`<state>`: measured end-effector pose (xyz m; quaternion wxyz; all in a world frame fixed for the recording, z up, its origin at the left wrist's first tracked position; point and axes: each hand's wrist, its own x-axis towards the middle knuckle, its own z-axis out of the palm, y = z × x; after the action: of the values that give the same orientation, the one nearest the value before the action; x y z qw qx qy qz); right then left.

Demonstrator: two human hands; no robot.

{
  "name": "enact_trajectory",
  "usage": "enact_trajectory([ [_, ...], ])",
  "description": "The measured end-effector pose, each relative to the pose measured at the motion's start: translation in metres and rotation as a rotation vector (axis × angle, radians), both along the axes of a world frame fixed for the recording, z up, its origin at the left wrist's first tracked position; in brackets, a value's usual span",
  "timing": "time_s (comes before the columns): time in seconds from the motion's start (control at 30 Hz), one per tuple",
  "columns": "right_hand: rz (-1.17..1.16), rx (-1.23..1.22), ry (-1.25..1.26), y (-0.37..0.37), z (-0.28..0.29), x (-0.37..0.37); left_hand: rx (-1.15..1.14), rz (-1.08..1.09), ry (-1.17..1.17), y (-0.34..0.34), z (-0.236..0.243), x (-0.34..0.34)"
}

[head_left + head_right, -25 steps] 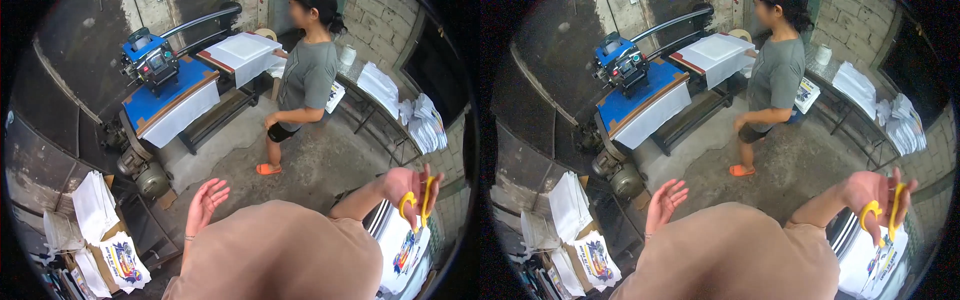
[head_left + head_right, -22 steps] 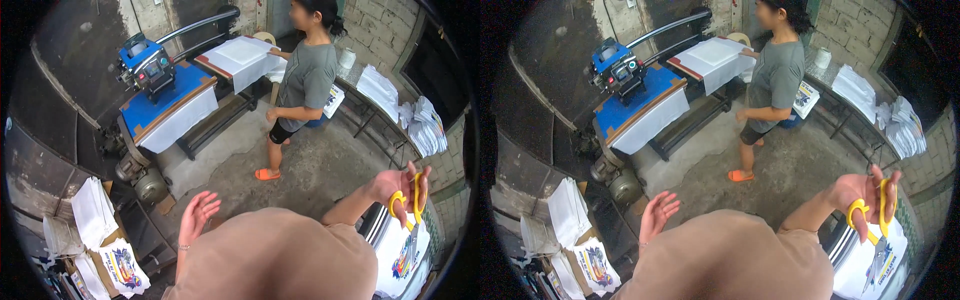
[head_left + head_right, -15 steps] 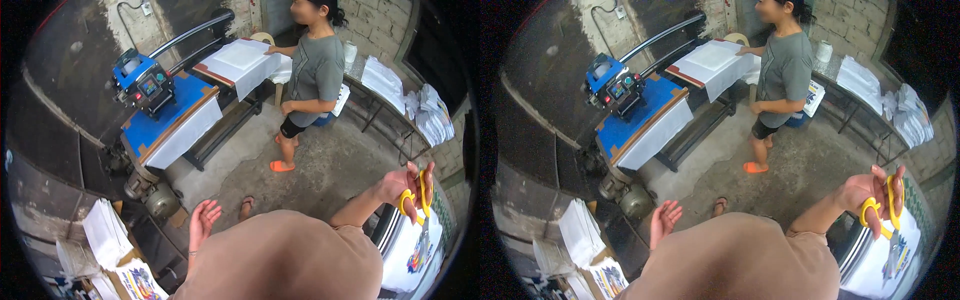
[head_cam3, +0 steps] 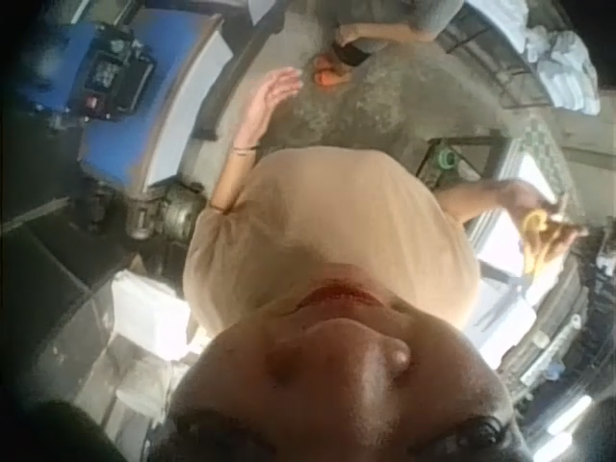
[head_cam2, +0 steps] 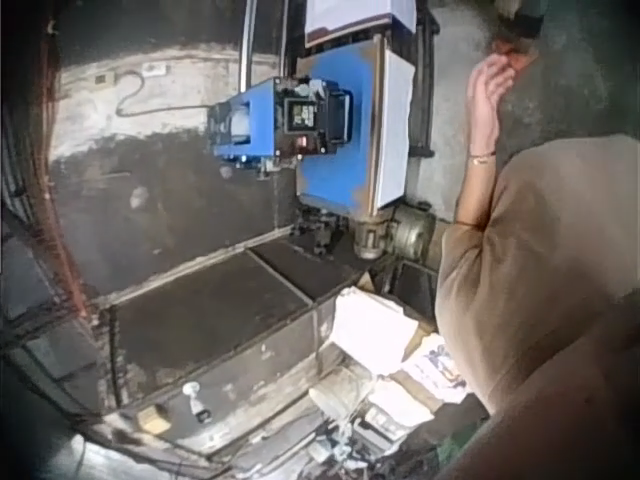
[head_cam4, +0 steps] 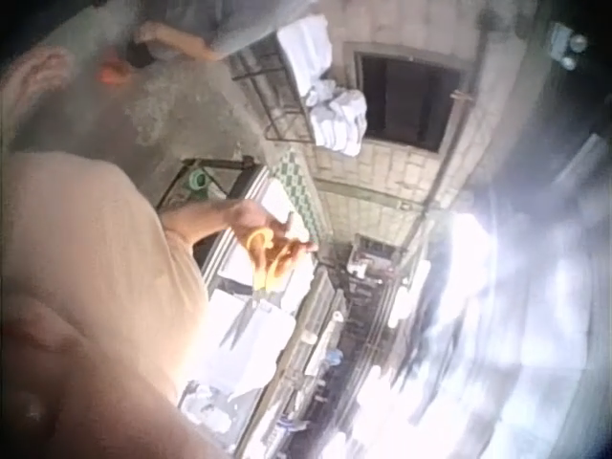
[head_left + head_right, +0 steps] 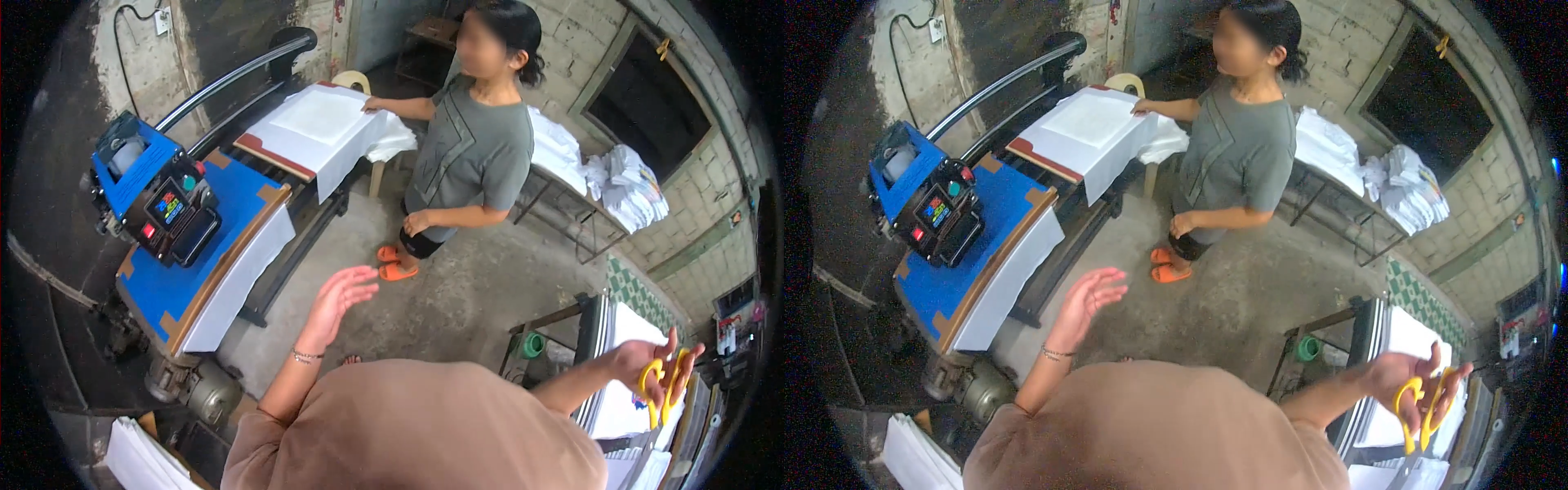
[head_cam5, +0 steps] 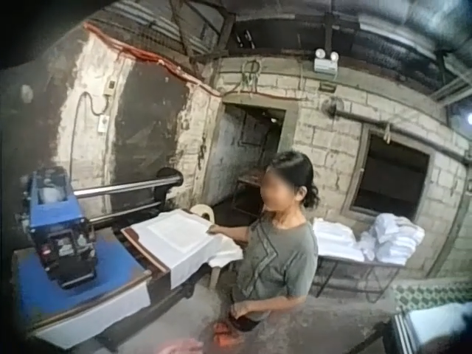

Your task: Operating a heat press to print designs onto white t-shirts.

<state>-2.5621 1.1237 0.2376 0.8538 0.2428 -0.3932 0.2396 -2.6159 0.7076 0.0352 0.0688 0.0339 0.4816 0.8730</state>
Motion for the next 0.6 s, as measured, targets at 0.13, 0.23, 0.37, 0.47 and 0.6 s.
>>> enact_trajectory([
  [0.13, -0.250, -0.009, -0.208, -0.002, -0.013, 0.033, -0.010, -0.249, -0.168, 0.020, -0.033, -0.021],
  [0.23, -0.326, -0.040, -0.331, -0.009, -0.026, 0.063, -0.040, -0.502, -0.347, 0.045, -0.057, -0.021],
  [0.37, -0.253, -0.194, -0.392, -0.019, -0.038, 0.104, -0.024, -0.752, -0.423, 0.068, -0.065, -0.024],
  [0.47, 0.267, -0.423, -0.366, -0.029, -0.060, 0.102, -0.073, -0.893, -0.298, 0.069, -0.061, -0.033],
  [0.6, 1.497, -0.959, -0.683, -0.060, -0.100, 0.068, -0.112, -0.790, -0.214, 0.060, -0.054, -0.045],
])
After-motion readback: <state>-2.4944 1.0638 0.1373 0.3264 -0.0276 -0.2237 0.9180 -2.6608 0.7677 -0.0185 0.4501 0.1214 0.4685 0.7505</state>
